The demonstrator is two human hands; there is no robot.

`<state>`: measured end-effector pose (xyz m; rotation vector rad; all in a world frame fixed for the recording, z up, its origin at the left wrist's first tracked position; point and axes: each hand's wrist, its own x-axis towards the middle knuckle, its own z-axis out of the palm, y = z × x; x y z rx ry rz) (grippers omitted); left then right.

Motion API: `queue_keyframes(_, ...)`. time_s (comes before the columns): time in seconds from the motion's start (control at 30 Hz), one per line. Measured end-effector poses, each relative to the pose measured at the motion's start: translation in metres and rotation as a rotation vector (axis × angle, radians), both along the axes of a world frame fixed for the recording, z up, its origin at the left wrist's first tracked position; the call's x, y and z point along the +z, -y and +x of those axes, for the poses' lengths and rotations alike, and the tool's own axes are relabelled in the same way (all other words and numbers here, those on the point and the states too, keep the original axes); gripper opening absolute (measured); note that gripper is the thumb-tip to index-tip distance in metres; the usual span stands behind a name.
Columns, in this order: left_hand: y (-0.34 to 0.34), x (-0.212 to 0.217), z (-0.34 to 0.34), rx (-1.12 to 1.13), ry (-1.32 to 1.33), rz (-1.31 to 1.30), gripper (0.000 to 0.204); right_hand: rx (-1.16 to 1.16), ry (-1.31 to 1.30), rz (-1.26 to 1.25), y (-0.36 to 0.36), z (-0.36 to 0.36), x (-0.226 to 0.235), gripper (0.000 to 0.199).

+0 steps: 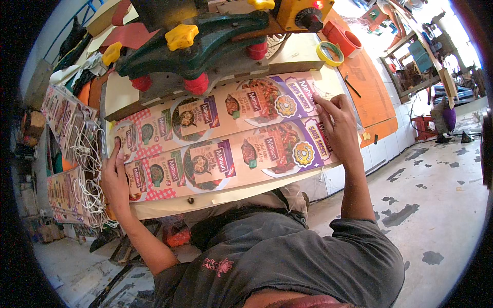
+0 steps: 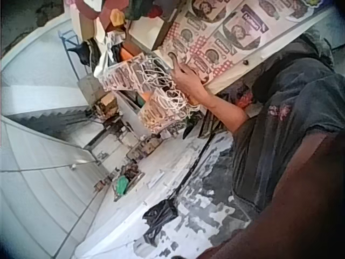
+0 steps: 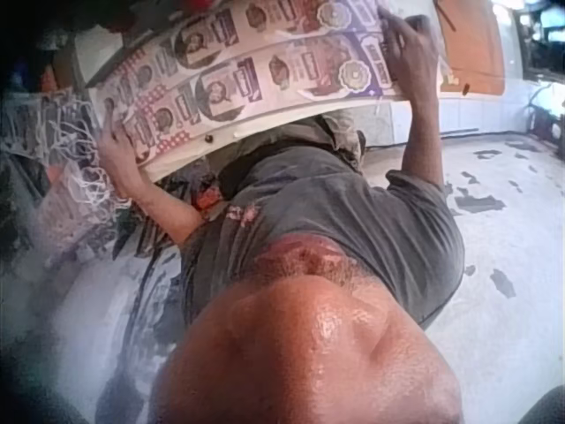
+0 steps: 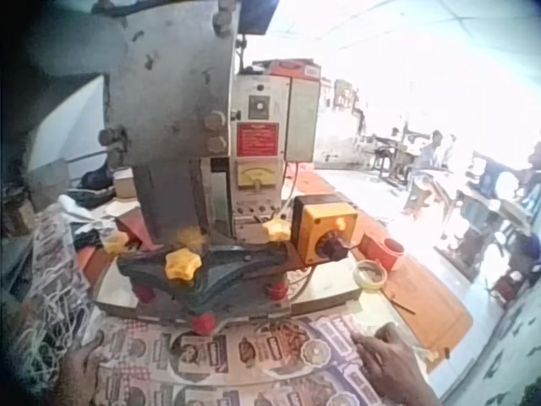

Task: The person organizes printed cardboard packaging labels by picking them up from a pile and aligning them on a wooden board.

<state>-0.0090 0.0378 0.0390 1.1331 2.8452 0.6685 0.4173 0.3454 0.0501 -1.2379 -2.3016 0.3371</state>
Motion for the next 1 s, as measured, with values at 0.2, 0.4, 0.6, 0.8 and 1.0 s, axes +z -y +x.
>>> queue_keyframes(0.2,0.003,-0.005,-0.007,-0.039,0.001,0.014,0.042,0.007,-0.025,-0.017,-0.001,0.000,0.001,0.027)
queue_keyframes(0.4,0.003,-0.005,-0.006,-0.042,-0.093,-0.009,0.041,-0.006,-0.019,-0.040,-0.001,-0.001,0.001,0.027)
queue_keyframes(0.6,0.002,-0.006,-0.006,-0.017,-0.107,-0.024,0.041,-0.009,-0.020,-0.044,-0.001,-0.001,0.001,0.027)
queue_keyframes(0.8,0.004,-0.010,-0.008,-0.031,-0.132,-0.004,0.041,-0.016,-0.020,-0.042,0.000,-0.002,0.001,0.028)
queue_keyframes(1.0,0.000,-0.004,-0.002,0.011,-0.090,-0.050,0.043,-0.032,-0.011,-0.055,0.001,-0.002,0.002,0.028)
